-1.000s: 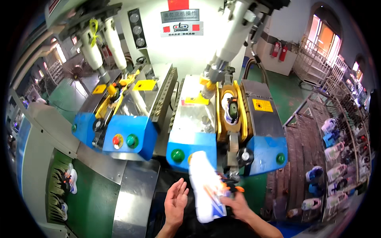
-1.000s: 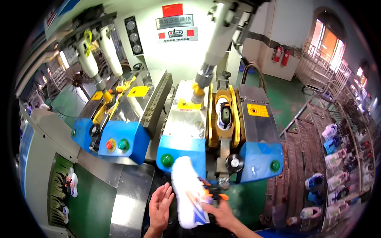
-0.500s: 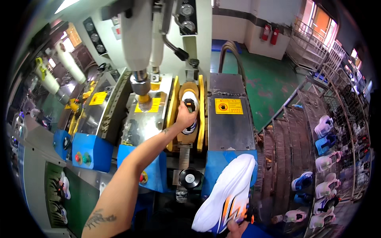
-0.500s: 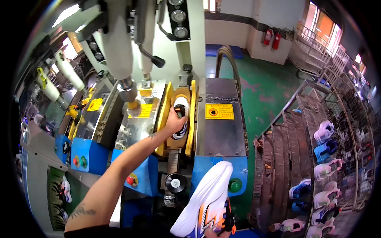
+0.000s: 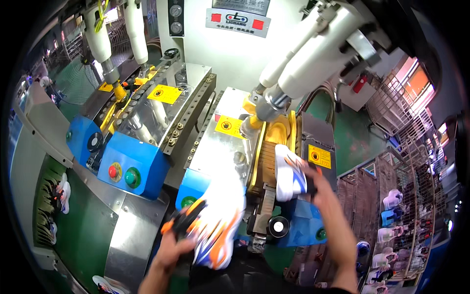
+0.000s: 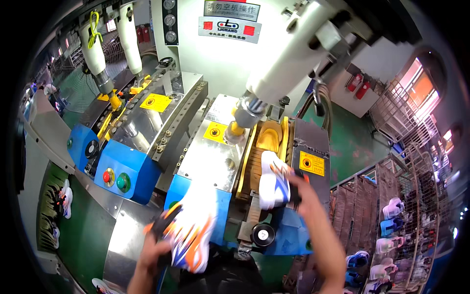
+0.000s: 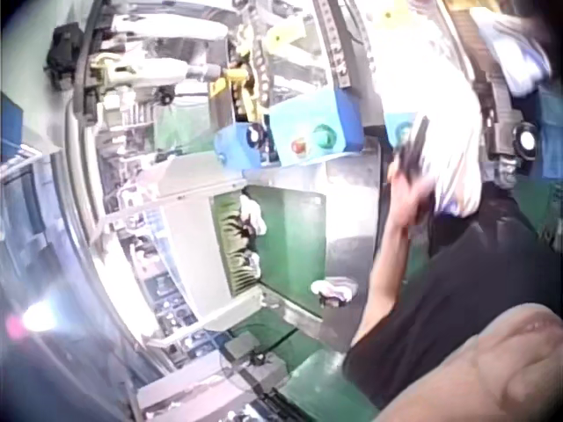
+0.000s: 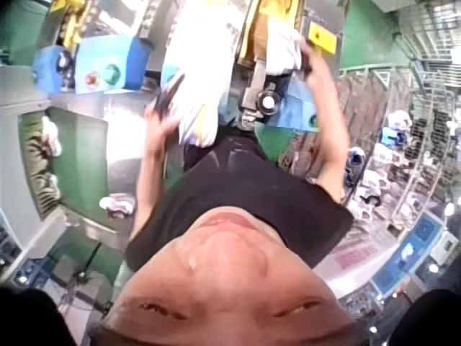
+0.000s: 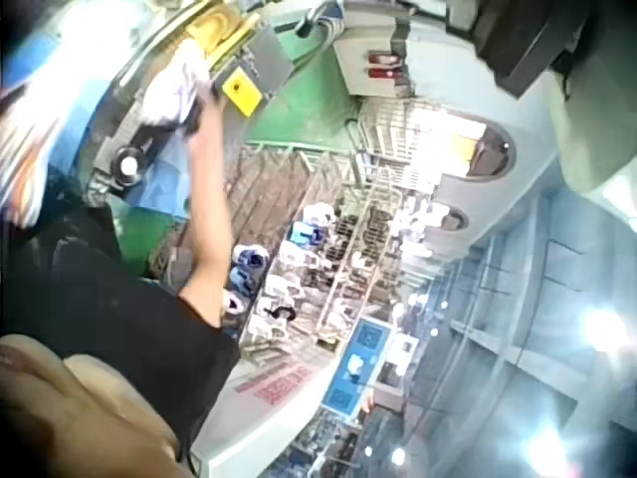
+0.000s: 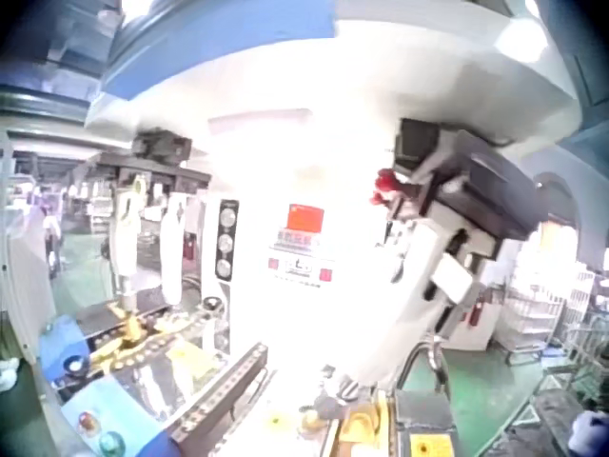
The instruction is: The person operates a shoe pressing machine by placing shoes onto the machine molds, pressing buttons to activate the press, removing the shoes, and placing them onto a conveyor belt.
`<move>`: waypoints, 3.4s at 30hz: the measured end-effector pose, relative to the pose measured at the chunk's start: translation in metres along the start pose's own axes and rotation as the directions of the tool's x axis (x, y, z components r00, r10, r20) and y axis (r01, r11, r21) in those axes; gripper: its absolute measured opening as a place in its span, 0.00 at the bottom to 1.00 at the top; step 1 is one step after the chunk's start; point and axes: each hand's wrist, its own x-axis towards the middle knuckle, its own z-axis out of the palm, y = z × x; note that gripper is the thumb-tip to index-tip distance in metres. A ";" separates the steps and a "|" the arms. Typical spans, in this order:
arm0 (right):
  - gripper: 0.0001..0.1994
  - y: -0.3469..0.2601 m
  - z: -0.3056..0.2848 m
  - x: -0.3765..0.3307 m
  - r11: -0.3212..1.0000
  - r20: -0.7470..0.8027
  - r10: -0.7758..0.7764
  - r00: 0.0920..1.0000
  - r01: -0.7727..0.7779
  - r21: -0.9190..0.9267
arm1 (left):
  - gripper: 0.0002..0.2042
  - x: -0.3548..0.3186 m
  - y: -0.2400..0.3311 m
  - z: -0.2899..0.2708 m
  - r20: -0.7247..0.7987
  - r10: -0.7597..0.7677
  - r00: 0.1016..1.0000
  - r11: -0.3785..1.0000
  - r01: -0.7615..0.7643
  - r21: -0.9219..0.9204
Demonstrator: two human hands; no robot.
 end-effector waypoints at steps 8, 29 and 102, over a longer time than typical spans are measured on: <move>0.30 0.049 0.031 0.192 0.158 0.007 -0.816 0.578 0.236 -0.959 | 0.27 -0.117 -0.108 -0.066 -0.680 -0.331 0.654 0.938 0.149 -0.313; 0.24 0.068 0.140 -0.012 0.228 0.259 -0.730 0.632 0.583 -0.780 | 0.21 -0.047 -0.121 -0.153 -0.500 -0.393 0.772 0.918 0.361 -0.164; 0.27 0.700 0.258 -0.956 0.977 -0.661 -0.189 -0.726 -0.071 -0.202 | 0.36 -0.674 0.005 -0.152 0.909 -0.380 -0.169 0.798 -0.556 0.231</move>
